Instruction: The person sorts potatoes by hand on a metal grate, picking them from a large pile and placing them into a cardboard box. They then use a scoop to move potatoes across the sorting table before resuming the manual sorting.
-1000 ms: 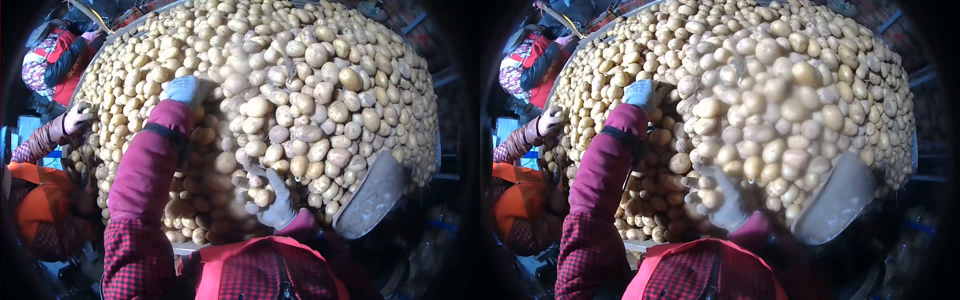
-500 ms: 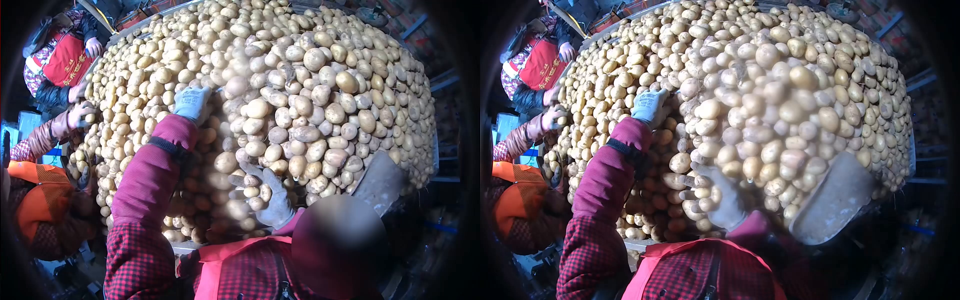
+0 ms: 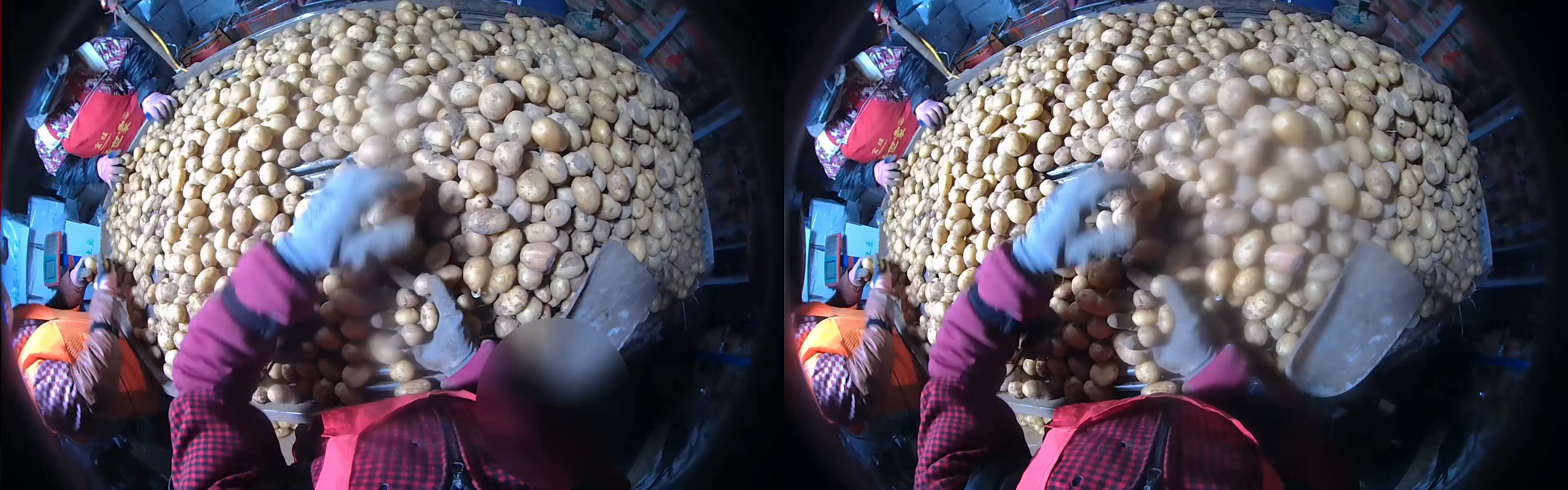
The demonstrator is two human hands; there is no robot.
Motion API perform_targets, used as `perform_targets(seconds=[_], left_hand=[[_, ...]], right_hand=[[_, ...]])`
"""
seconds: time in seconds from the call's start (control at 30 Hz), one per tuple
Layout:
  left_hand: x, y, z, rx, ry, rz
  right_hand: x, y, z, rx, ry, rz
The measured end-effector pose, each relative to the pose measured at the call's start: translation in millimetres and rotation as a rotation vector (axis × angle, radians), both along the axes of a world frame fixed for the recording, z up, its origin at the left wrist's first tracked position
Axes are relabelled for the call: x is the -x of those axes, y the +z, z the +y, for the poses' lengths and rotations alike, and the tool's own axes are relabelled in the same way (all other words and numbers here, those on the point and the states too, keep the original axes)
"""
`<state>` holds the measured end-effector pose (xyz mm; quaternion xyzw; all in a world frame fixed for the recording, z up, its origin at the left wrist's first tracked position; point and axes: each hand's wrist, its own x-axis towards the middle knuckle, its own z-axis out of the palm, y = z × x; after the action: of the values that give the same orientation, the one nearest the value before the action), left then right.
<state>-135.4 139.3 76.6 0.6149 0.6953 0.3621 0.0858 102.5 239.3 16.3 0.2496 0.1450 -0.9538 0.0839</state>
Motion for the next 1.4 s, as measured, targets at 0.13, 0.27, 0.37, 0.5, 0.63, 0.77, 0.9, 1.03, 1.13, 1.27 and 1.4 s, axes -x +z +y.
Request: perform_targets(seconds=[0.13, 0.27, 0.37, 0.5, 0.63, 0.77, 0.9, 1.03, 1.13, 1.27, 1.4], left_hand=[[56.8, 9.4, 69.7, -0.079, 0.225, -0.058], [123.4, -43.8, 129.0, 0.021, 0.132, 0.165], [118.9, -32.0, 120.4, 0.131, 0.083, 0.205], [89.6, -12.3, 75.1, 0.429, 0.265, 0.103], [64.6, -49.7, 10.0, 0.367, 0.390, 0.351], [38.5, -50.3, -48.1, 0.500, 0.455, 0.382], [15.1, -29.1, -85.2, 0.431, 0.526, 0.492], [19.2, -4.6, -118.3, 0.526, 0.562, 0.497], [25.5, 33.0, -92.3, 0.674, 0.547, 0.409], [46.2, 17.2, -28.9, 0.153, 0.266, 0.348], [82.8, -35.7, 64.2, -0.010, 0.230, -0.132]], right_hand=[[5.8, 4.2, 1.0, -0.124, 0.079, -0.090], [-0.9, 9.0, 10.3, -0.243, 0.251, 0.037], [-4.9, 11.3, 5.5, -0.249, 0.306, 0.091], [-1.1, -8.9, 3.6, -0.151, 0.277, 0.156], [0.9, 3.4, -1.4, 0.005, 0.222, 0.144], [-2.5, 2.6, -2.5, -0.008, 0.223, 0.180], [-1.6, 1.3, -2.6, -0.057, 0.277, 0.255], [-4.6, 10.0, -2.9, -0.085, 0.268, 0.253], [-5.5, 6.7, -1.6, -0.076, 0.263, 0.238], [-6.5, 1.0, 1.2, -0.095, 0.295, 0.216], [-3.1, 9.9, 5.2, -0.164, 0.335, 0.233]])
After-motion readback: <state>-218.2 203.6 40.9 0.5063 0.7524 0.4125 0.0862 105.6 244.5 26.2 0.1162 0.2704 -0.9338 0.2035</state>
